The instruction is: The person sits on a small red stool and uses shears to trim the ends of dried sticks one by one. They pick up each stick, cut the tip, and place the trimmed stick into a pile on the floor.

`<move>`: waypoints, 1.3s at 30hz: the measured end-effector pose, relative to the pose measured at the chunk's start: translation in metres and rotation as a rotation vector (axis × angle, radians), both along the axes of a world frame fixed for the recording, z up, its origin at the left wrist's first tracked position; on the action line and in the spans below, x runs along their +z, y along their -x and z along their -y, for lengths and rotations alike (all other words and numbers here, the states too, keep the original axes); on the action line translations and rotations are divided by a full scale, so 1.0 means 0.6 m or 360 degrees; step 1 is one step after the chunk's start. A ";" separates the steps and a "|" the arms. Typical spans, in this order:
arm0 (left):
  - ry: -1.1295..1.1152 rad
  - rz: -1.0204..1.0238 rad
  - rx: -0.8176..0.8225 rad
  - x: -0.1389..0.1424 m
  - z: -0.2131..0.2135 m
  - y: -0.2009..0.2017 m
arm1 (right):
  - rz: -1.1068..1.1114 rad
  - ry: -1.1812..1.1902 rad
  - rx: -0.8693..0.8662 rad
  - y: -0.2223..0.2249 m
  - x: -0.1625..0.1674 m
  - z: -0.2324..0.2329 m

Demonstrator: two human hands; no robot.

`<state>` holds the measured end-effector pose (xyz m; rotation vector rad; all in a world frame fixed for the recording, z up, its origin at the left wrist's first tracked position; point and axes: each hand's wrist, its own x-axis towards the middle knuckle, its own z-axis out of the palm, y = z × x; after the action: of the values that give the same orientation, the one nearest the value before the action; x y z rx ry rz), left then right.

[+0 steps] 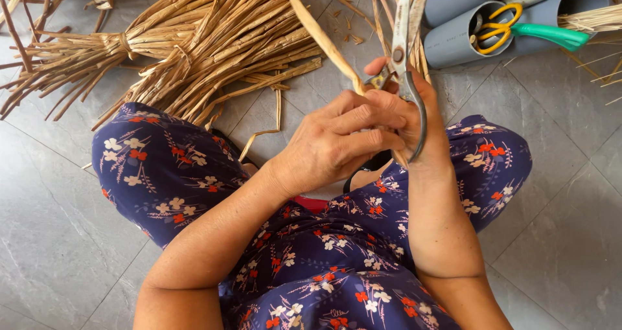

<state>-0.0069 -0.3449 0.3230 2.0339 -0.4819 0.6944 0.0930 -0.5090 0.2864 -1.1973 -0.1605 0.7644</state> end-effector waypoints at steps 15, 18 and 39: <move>0.0228 -0.0315 0.0530 -0.035 -0.025 0.007 | 0.1342 0.1395 -0.0699 -0.208 -0.259 0.201; 0.0310 -0.0376 0.0621 -0.052 -0.036 0.008 | 0.1189 0.1823 -0.0782 -0.218 -0.306 0.244; -0.0582 -0.2021 0.1012 -0.527 -0.160 -0.014 | 0.0970 0.0664 -0.0227 -0.051 -0.124 0.102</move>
<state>0.0013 -0.2490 0.0068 2.4948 0.8509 -0.4667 0.1234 -0.5702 0.2123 -1.7992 -0.4268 0.2903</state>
